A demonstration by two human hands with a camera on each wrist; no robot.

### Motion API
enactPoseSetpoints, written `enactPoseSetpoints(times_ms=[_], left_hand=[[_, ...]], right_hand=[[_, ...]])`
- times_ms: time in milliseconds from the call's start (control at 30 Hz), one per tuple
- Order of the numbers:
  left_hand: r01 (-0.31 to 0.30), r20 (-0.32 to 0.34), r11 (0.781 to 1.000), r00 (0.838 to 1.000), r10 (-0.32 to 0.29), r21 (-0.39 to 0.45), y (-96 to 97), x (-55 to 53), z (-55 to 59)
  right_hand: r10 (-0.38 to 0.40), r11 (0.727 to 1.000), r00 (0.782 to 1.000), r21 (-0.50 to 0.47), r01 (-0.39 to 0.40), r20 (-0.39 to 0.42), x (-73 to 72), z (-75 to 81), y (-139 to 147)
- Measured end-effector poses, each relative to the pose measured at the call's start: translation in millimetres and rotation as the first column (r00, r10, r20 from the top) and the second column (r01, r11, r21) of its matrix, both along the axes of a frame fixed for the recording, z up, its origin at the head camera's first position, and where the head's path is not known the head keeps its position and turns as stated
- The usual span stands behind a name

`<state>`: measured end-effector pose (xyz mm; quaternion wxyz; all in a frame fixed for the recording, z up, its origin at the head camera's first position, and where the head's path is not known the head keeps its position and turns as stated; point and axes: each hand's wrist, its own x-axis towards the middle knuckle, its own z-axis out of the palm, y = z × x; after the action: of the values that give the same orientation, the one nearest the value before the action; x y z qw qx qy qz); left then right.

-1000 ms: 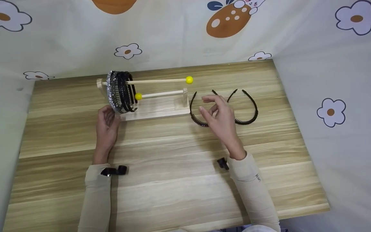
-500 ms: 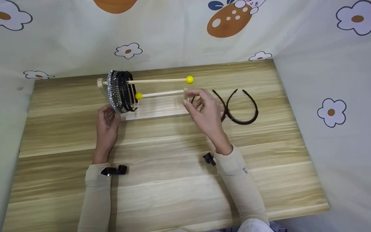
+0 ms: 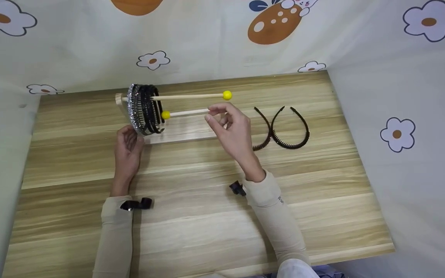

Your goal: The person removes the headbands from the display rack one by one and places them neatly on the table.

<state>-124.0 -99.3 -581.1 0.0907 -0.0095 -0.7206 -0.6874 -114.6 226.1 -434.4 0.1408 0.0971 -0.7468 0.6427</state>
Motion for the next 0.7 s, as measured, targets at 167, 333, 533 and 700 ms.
enactPoseSetpoints(times_ms=[167,333,533,700], left_hand=[[0.010,-0.020,0.999,1.000,-0.009,0.030,0.8,-0.4,-0.4],[0.018,-0.033,0.999,0.999,-0.016,0.043,1.1,-1.2,-1.6],[0.026,-0.049,0.996,0.999,-0.021,0.091,2.0,-1.0,-0.9],[0.023,-0.040,0.996,0.999,-0.019,0.089,1.3,-0.5,-1.7]], right_hand=[[0.015,0.999,1.000,-0.033,-0.015,0.000,-3.1,1.6,-12],[0.035,0.998,0.999,-0.060,-0.033,0.032,-5.6,-0.1,-27],[0.084,0.995,0.995,-0.066,-0.081,0.044,-7.4,-4.9,-47],[0.102,0.993,0.994,-0.066,-0.100,0.040,-9.4,-7.1,-59]])
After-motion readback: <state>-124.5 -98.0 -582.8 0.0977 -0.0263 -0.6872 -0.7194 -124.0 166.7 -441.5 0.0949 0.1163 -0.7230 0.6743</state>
